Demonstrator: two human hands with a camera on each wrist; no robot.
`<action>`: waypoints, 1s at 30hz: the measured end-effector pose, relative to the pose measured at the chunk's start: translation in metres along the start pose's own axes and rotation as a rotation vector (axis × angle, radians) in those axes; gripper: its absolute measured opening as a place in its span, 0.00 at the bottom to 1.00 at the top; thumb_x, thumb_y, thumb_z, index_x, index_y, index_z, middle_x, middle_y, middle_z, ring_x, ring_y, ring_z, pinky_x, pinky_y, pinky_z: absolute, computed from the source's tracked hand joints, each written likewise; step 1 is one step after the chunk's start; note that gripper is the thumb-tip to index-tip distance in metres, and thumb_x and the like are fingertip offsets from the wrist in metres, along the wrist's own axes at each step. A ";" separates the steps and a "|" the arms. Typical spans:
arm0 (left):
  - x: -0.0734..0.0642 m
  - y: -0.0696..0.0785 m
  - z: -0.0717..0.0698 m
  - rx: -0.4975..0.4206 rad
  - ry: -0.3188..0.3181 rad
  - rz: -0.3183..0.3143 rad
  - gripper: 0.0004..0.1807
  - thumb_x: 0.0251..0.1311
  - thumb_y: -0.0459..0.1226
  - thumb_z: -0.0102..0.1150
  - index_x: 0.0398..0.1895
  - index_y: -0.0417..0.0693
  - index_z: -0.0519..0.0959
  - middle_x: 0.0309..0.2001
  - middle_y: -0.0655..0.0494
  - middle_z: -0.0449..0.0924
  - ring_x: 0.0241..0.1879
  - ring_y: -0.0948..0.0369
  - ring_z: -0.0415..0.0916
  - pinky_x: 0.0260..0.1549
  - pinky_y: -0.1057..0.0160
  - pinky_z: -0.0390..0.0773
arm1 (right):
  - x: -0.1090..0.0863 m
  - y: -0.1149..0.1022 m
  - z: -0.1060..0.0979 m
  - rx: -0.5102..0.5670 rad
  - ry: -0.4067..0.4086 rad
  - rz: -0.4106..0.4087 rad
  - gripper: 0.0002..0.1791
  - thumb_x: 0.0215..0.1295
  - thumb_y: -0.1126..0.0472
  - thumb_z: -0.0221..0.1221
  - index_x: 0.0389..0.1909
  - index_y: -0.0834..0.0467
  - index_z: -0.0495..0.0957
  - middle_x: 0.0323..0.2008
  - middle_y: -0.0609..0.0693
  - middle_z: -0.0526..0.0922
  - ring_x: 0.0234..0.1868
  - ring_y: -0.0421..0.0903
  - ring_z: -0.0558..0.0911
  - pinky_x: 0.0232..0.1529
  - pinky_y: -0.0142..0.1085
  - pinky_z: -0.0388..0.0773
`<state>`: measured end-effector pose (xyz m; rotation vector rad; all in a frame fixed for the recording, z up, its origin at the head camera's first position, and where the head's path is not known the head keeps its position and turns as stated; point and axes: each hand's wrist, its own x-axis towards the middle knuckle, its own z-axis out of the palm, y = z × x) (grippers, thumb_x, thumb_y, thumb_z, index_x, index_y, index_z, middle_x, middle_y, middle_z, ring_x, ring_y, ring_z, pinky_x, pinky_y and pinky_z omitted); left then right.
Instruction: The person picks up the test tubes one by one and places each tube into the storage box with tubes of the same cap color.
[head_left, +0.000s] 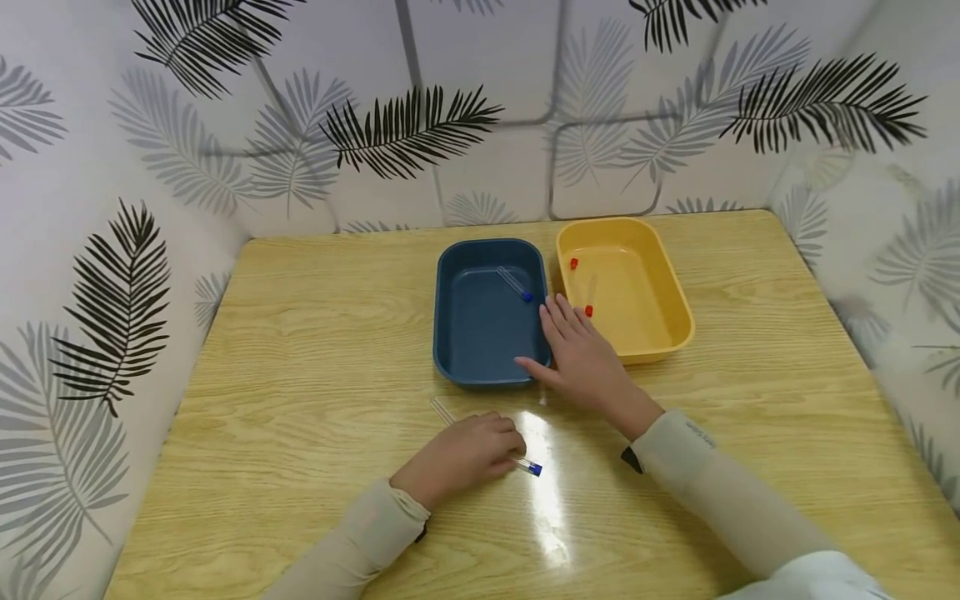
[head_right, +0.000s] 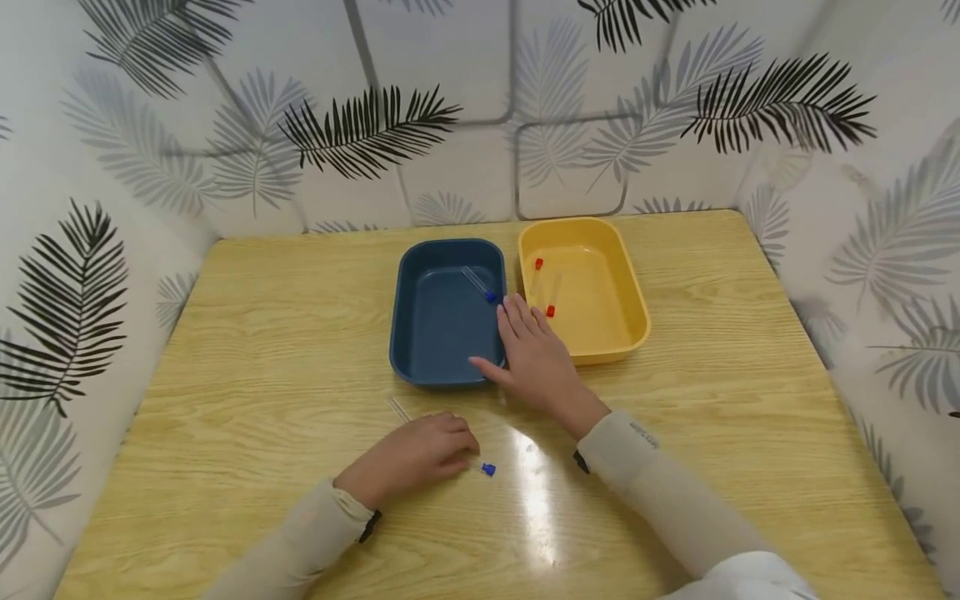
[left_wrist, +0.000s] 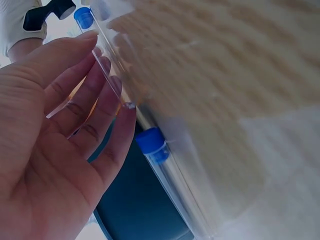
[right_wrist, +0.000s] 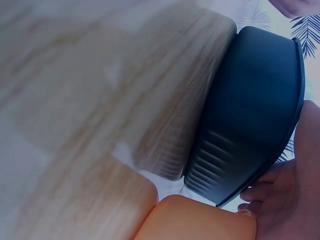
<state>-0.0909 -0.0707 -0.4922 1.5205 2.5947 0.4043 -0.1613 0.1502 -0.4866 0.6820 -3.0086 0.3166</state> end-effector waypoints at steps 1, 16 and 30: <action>0.000 0.000 0.000 0.003 0.000 -0.001 0.04 0.61 0.41 0.58 0.38 0.55 0.79 0.37 0.64 0.75 0.39 0.66 0.71 0.43 0.69 0.71 | 0.000 0.000 0.000 0.000 -0.001 0.000 0.50 0.62 0.28 0.40 0.70 0.64 0.49 0.71 0.58 0.46 0.72 0.51 0.40 0.68 0.45 0.41; 0.010 0.004 0.003 -0.009 -0.040 -0.051 0.02 0.60 0.39 0.59 0.34 0.55 0.77 0.32 0.65 0.73 0.34 0.67 0.69 0.36 0.70 0.70 | 0.001 0.002 0.004 -0.040 0.034 -0.023 0.46 0.65 0.34 0.43 0.70 0.66 0.51 0.71 0.59 0.49 0.72 0.52 0.44 0.68 0.45 0.42; 0.011 0.003 -0.004 -0.051 -0.004 0.003 0.01 0.62 0.39 0.56 0.35 0.54 0.76 0.33 0.65 0.72 0.33 0.69 0.69 0.36 0.72 0.70 | 0.001 0.002 0.003 -0.041 0.037 -0.028 0.46 0.65 0.34 0.41 0.69 0.67 0.52 0.70 0.60 0.50 0.71 0.53 0.45 0.68 0.46 0.42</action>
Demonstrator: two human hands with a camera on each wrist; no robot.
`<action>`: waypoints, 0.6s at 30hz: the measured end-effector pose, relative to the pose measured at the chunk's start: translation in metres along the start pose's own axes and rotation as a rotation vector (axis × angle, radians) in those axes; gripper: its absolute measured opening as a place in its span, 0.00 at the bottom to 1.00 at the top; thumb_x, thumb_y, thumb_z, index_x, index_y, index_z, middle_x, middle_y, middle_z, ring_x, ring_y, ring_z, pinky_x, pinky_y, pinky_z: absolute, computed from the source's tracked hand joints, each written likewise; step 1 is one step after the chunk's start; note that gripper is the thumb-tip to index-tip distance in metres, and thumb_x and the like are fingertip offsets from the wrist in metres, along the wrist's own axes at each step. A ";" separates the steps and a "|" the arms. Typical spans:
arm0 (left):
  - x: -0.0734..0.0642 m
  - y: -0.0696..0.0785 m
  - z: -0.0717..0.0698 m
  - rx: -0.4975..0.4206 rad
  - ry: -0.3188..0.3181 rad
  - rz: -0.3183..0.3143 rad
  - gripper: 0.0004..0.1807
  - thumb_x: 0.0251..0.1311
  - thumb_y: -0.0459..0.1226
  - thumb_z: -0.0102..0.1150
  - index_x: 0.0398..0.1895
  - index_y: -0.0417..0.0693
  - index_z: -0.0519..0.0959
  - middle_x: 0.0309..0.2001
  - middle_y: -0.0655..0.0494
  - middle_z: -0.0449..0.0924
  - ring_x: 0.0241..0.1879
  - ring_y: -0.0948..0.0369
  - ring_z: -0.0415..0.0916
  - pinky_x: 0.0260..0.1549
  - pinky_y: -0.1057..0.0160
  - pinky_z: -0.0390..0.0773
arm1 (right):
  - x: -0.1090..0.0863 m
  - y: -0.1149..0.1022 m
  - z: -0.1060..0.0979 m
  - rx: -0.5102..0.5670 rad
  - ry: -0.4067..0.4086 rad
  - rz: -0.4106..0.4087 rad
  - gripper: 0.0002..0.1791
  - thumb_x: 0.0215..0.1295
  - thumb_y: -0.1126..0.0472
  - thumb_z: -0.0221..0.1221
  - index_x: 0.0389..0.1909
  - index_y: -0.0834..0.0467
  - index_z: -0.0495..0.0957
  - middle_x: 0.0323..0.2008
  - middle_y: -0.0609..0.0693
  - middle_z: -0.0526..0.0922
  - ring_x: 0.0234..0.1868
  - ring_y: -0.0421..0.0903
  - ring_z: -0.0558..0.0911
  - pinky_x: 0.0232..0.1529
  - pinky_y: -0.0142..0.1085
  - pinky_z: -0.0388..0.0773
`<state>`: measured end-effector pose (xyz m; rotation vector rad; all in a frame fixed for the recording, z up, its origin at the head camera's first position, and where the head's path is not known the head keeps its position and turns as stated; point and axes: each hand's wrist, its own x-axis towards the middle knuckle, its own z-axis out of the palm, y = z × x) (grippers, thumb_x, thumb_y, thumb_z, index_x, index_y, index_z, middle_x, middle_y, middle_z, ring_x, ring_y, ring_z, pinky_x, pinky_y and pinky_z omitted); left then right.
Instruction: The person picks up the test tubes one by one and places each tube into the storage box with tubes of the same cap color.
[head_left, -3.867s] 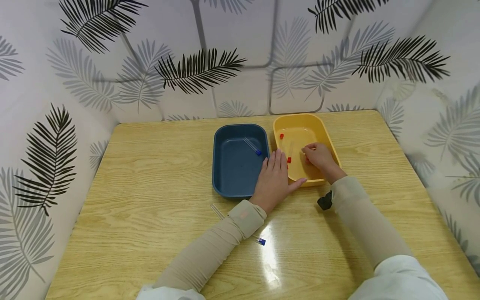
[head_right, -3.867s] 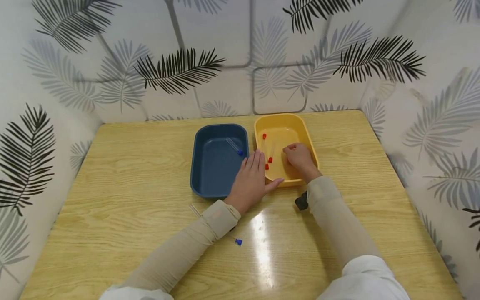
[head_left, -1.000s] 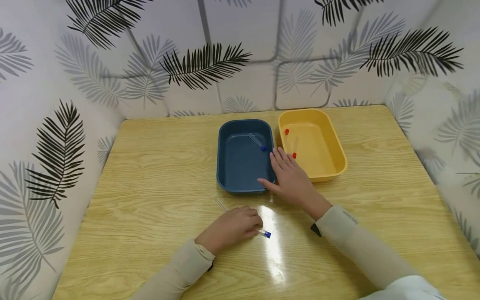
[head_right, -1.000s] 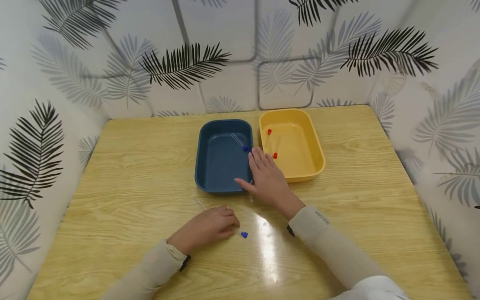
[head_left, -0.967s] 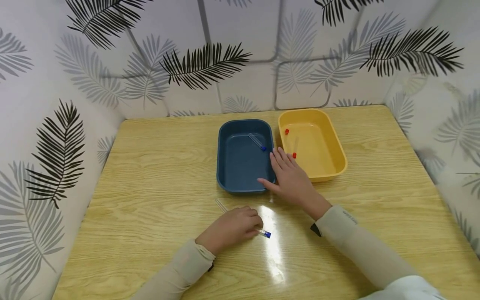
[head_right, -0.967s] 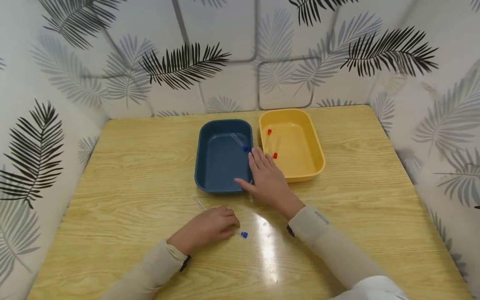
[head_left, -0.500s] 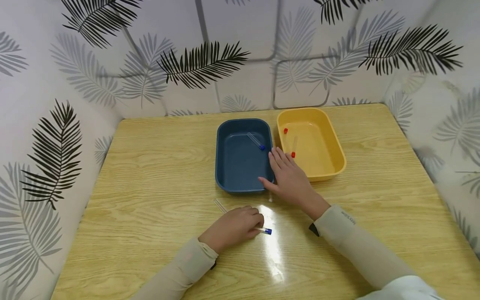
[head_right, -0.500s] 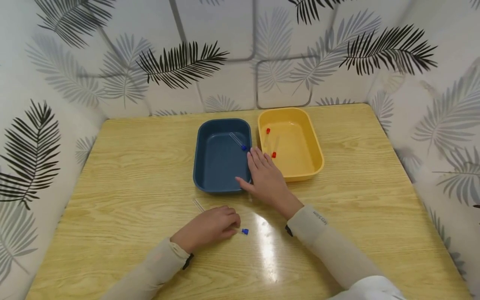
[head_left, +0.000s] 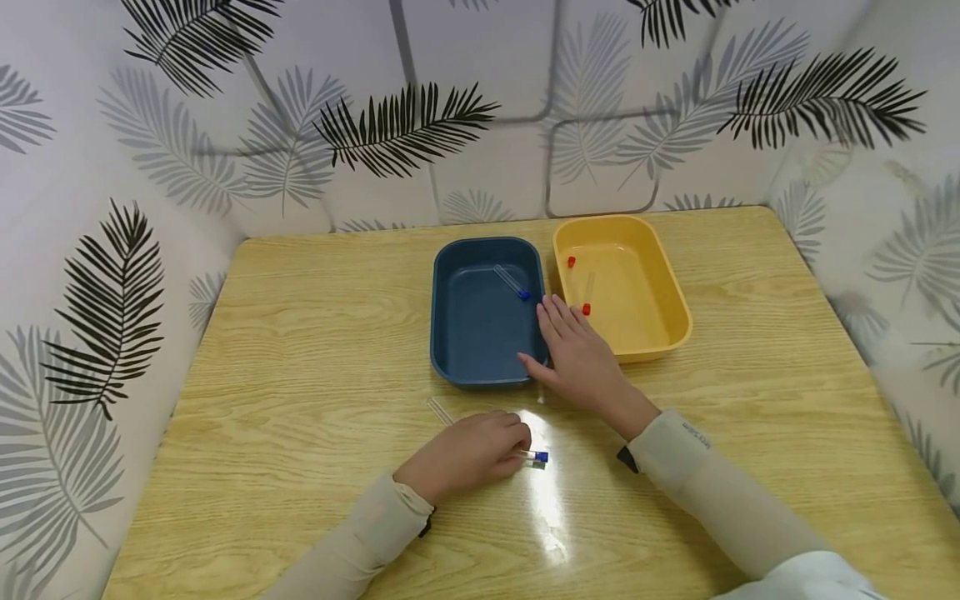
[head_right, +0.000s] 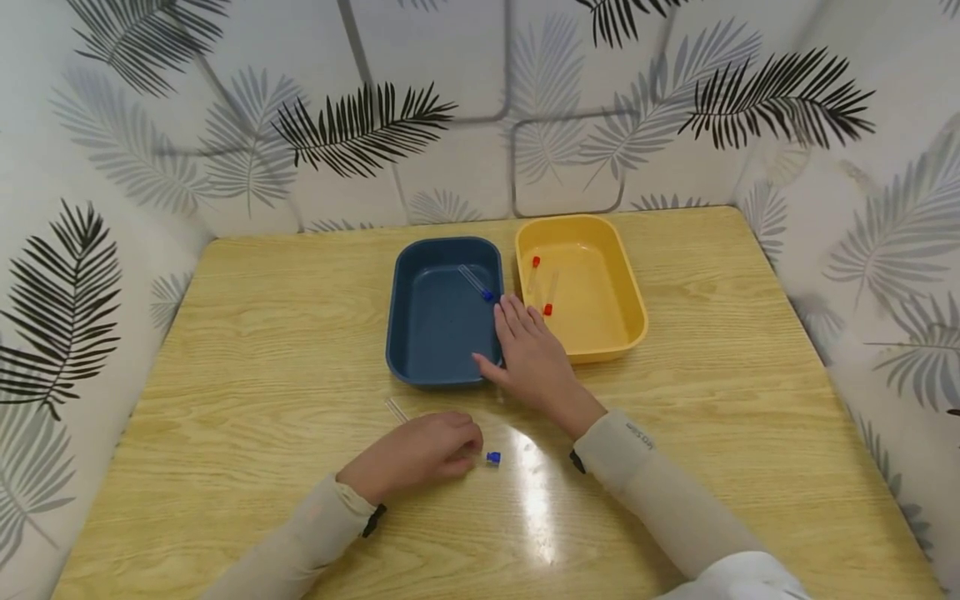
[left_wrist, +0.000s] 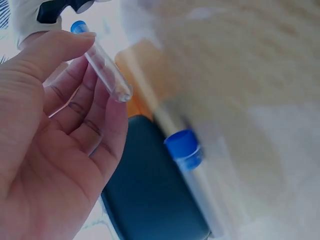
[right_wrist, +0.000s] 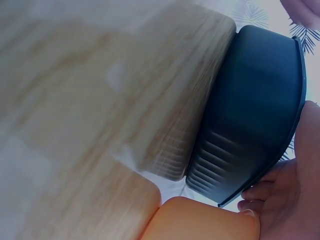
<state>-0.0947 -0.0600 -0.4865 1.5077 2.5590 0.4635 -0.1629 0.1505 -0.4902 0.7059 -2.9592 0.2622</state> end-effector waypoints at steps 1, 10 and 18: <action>0.000 0.000 -0.002 -0.011 0.005 0.002 0.02 0.62 0.39 0.56 0.36 0.53 0.76 0.33 0.65 0.72 0.33 0.68 0.69 0.36 0.72 0.71 | 0.000 0.000 0.000 0.001 0.000 0.000 0.46 0.65 0.34 0.42 0.69 0.67 0.52 0.71 0.60 0.49 0.71 0.53 0.45 0.68 0.45 0.42; -0.004 0.001 -0.021 -0.078 -0.038 -0.043 0.06 0.62 0.39 0.56 0.40 0.50 0.77 0.37 0.62 0.74 0.35 0.68 0.71 0.37 0.72 0.71 | 0.000 0.000 0.000 -0.010 0.007 -0.008 0.45 0.66 0.35 0.42 0.69 0.67 0.52 0.70 0.60 0.50 0.71 0.53 0.45 0.68 0.46 0.42; -0.008 0.000 -0.042 -0.105 0.051 -0.067 0.07 0.63 0.40 0.56 0.42 0.51 0.76 0.38 0.63 0.74 0.38 0.69 0.70 0.41 0.73 0.71 | -0.001 -0.001 -0.001 -0.010 0.009 -0.011 0.44 0.66 0.36 0.42 0.69 0.67 0.53 0.70 0.61 0.51 0.71 0.53 0.46 0.68 0.46 0.43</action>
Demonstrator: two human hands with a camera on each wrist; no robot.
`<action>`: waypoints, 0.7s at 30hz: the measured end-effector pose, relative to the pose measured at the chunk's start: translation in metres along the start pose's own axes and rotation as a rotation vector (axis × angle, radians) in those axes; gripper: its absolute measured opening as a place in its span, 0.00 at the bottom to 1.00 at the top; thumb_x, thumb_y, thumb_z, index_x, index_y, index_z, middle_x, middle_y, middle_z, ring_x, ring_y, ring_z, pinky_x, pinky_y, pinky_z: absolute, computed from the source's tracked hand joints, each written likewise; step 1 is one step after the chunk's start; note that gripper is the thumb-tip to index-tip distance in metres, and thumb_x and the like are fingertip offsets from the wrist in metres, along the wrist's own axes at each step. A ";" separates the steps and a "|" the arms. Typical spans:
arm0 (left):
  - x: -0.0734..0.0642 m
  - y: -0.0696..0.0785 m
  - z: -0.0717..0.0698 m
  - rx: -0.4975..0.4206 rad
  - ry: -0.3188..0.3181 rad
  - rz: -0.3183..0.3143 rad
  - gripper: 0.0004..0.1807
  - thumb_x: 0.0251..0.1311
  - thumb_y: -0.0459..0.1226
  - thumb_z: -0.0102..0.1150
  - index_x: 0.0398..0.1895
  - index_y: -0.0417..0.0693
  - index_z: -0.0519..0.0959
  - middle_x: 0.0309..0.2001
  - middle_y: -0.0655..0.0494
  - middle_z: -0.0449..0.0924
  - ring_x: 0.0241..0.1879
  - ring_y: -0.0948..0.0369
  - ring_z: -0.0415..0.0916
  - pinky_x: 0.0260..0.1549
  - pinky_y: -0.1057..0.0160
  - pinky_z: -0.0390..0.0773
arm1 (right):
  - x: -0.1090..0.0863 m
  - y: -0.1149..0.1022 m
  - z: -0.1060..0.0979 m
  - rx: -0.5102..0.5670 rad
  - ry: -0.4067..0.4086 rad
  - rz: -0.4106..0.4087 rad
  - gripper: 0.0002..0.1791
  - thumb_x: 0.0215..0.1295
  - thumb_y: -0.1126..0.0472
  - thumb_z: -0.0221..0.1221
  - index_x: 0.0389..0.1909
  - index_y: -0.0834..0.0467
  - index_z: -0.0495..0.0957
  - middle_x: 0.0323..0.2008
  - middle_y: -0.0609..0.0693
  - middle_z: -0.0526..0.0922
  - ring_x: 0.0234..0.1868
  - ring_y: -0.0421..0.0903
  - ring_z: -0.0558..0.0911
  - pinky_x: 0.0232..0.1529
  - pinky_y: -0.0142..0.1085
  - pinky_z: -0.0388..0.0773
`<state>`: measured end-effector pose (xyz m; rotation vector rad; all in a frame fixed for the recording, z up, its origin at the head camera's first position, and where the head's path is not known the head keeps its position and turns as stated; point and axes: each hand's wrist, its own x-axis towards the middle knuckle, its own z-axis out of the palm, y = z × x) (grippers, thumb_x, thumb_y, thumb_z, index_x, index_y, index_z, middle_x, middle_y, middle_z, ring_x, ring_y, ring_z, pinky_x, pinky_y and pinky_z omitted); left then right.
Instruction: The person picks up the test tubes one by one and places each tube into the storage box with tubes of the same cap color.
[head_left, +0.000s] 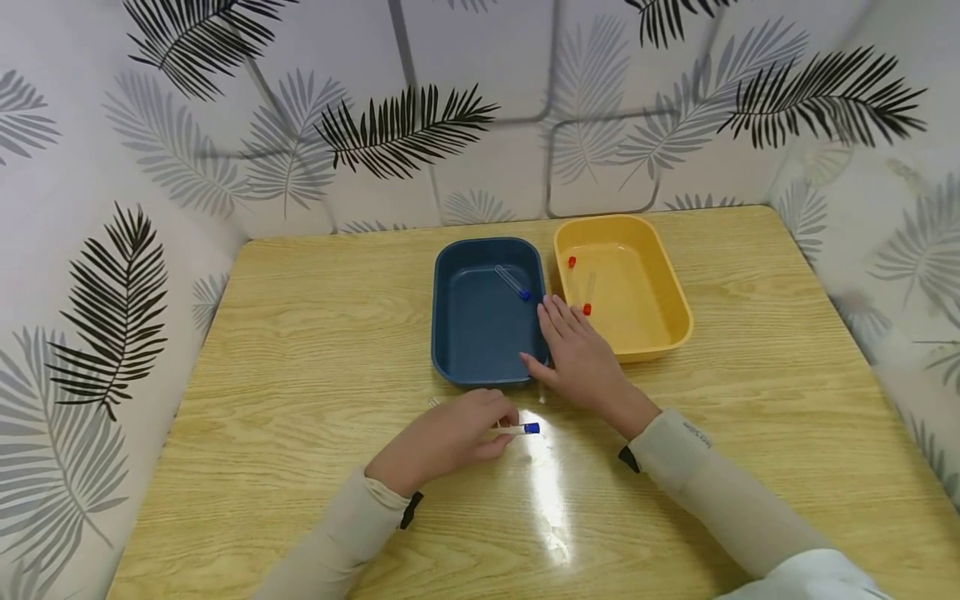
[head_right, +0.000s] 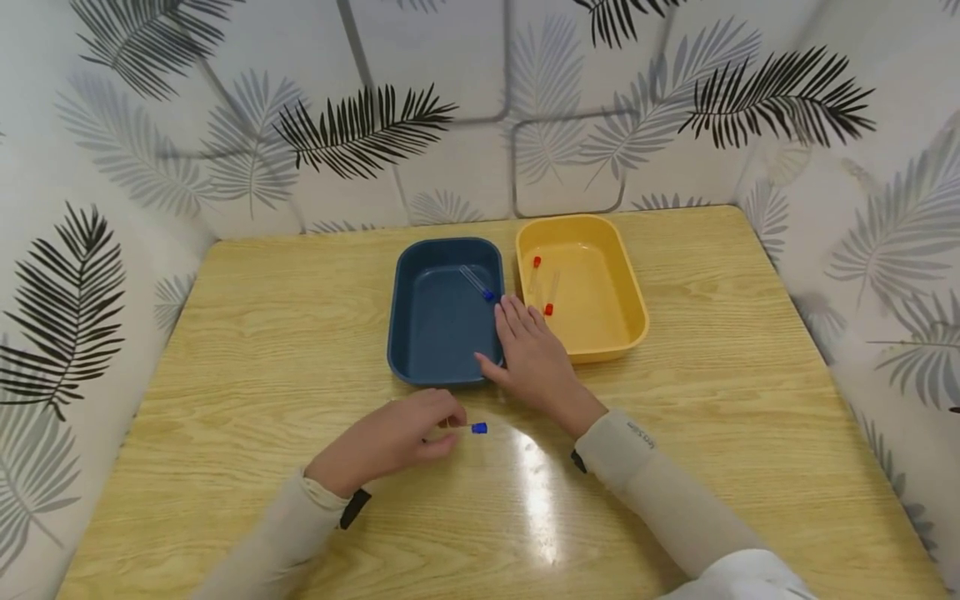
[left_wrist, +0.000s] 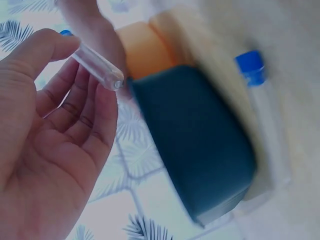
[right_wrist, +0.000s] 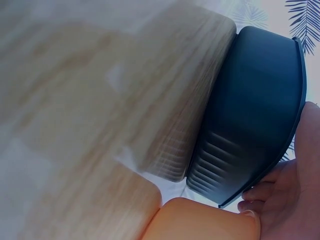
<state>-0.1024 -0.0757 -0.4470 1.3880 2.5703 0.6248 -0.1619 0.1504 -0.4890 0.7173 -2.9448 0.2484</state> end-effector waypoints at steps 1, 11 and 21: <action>-0.001 0.000 -0.003 0.004 0.024 0.006 0.07 0.63 0.40 0.56 0.42 0.51 0.76 0.38 0.63 0.74 0.38 0.69 0.70 0.40 0.74 0.71 | 0.000 0.000 0.000 -0.001 -0.002 0.000 0.44 0.66 0.36 0.42 0.69 0.67 0.53 0.70 0.60 0.51 0.71 0.53 0.46 0.68 0.46 0.43; 0.001 -0.005 -0.033 -0.056 0.291 0.038 0.08 0.60 0.35 0.57 0.42 0.47 0.74 0.36 0.62 0.73 0.34 0.68 0.69 0.35 0.74 0.72 | 0.000 0.001 0.001 -0.016 -0.003 -0.005 0.44 0.67 0.36 0.42 0.69 0.68 0.52 0.70 0.61 0.52 0.71 0.53 0.46 0.68 0.46 0.43; 0.009 -0.019 -0.039 -0.253 0.403 -0.102 0.08 0.63 0.37 0.52 0.44 0.47 0.73 0.38 0.62 0.74 0.34 0.69 0.72 0.35 0.70 0.75 | 0.000 0.000 0.000 -0.011 -0.003 -0.010 0.44 0.66 0.37 0.43 0.68 0.69 0.53 0.70 0.61 0.52 0.71 0.54 0.47 0.68 0.46 0.43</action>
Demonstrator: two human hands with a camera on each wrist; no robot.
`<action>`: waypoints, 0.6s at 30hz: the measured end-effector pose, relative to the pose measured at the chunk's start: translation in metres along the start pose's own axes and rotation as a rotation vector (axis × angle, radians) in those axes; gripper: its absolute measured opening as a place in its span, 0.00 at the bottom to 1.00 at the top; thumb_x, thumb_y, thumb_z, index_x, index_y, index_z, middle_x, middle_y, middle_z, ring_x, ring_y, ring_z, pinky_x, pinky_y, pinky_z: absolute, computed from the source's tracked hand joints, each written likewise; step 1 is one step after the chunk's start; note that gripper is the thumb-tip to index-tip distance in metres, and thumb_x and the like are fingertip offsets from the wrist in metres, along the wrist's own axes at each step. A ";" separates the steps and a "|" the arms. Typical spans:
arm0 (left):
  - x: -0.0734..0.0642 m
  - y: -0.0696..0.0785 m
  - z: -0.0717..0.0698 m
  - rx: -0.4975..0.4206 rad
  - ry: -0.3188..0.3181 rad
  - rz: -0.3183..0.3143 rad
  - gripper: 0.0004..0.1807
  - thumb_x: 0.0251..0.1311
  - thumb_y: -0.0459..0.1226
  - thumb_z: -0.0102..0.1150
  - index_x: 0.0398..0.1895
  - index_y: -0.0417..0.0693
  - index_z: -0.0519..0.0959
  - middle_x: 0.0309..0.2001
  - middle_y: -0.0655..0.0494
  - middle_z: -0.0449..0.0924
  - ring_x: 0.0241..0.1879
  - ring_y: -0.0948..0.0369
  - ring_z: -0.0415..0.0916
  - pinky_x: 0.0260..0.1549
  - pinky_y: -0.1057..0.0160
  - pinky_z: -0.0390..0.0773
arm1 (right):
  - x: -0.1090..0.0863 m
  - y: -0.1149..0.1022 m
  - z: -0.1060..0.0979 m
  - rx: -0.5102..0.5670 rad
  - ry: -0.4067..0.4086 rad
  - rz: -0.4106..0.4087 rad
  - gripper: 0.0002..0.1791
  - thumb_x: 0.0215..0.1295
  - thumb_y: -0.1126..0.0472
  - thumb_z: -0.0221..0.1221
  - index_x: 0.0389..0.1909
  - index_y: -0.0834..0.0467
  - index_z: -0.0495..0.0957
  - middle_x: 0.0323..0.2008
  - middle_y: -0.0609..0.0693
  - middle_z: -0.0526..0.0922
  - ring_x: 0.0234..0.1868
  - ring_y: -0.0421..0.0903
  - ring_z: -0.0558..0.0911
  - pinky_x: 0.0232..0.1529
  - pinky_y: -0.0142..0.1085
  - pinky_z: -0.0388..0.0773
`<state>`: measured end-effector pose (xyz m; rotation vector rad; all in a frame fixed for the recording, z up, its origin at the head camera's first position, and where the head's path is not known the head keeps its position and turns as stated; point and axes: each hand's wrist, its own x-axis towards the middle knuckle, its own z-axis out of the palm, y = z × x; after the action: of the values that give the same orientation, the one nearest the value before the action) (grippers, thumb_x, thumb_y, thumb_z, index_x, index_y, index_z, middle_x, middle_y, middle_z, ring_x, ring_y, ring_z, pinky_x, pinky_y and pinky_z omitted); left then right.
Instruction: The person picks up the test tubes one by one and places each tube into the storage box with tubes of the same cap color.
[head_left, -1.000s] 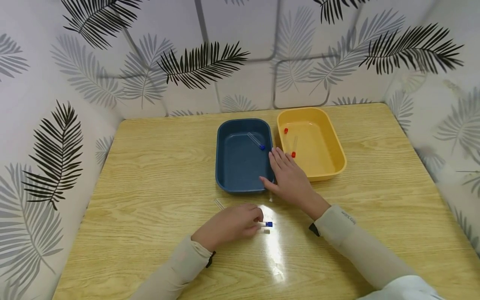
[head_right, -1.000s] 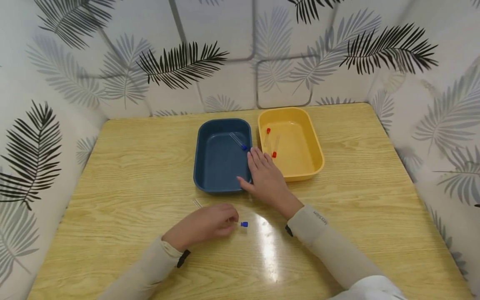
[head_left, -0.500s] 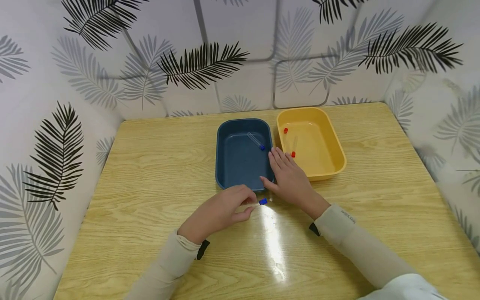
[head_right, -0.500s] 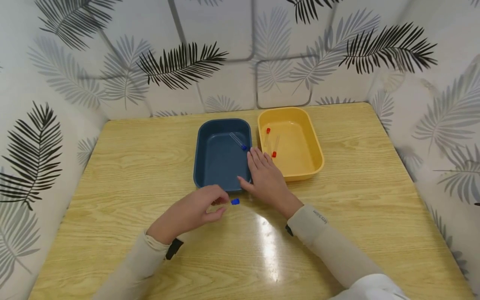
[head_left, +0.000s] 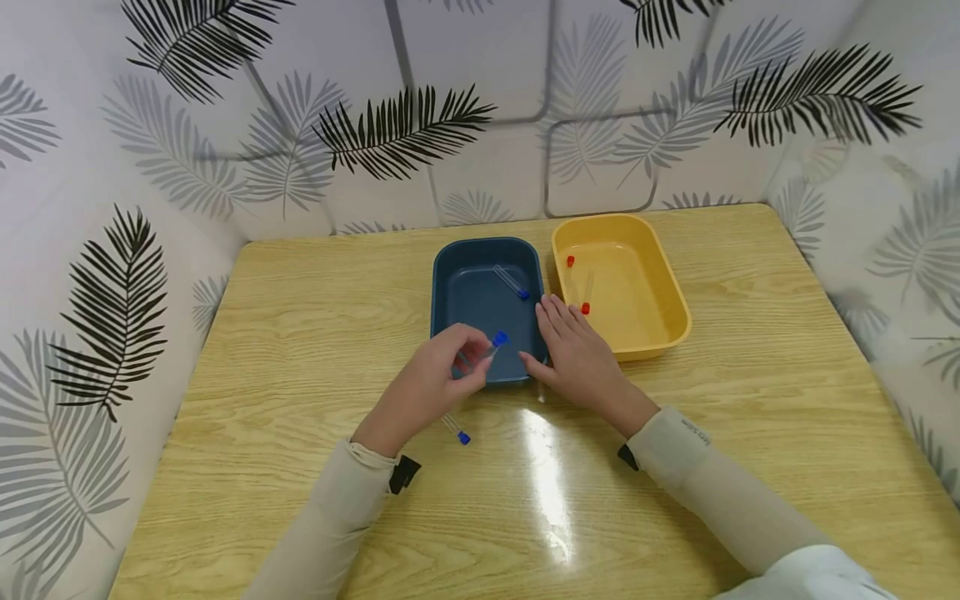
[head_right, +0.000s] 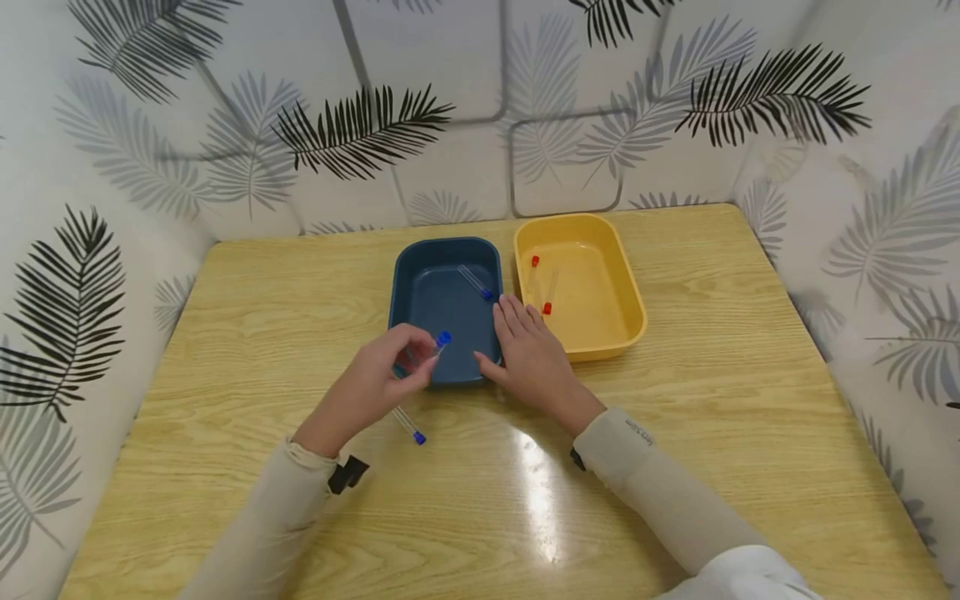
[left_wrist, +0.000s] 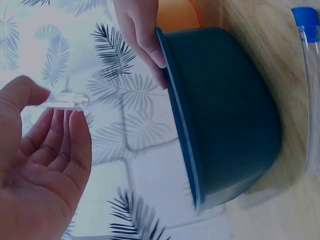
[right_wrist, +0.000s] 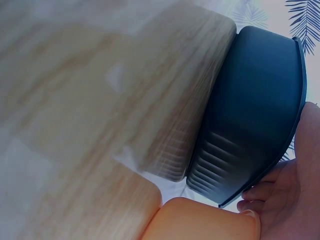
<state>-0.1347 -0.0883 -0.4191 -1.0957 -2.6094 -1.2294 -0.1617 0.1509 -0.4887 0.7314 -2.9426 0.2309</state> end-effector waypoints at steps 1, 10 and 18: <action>0.002 -0.002 0.000 -0.022 0.009 -0.024 0.08 0.64 0.37 0.52 0.44 0.47 0.72 0.38 0.61 0.74 0.34 0.68 0.72 0.35 0.70 0.75 | 0.000 0.000 0.000 0.002 -0.001 0.001 0.44 0.66 0.37 0.44 0.68 0.69 0.53 0.70 0.61 0.52 0.71 0.54 0.47 0.68 0.46 0.43; 0.015 -0.016 0.005 -0.226 0.083 -0.192 0.12 0.65 0.38 0.52 0.48 0.44 0.69 0.39 0.57 0.74 0.37 0.63 0.73 0.36 0.64 0.76 | 0.000 0.000 -0.001 0.008 -0.012 0.013 0.43 0.66 0.38 0.45 0.68 0.68 0.53 0.70 0.61 0.51 0.71 0.54 0.47 0.68 0.46 0.43; 0.027 -0.033 0.013 -0.290 0.149 -0.260 0.11 0.65 0.40 0.53 0.47 0.47 0.69 0.38 0.55 0.76 0.37 0.63 0.74 0.34 0.63 0.77 | 0.000 0.000 0.000 0.013 -0.014 0.016 0.44 0.66 0.37 0.44 0.69 0.67 0.53 0.70 0.60 0.51 0.71 0.53 0.46 0.68 0.46 0.44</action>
<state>-0.1719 -0.0779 -0.4410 -0.6728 -2.5764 -1.7134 -0.1618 0.1511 -0.4885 0.7149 -2.9634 0.2476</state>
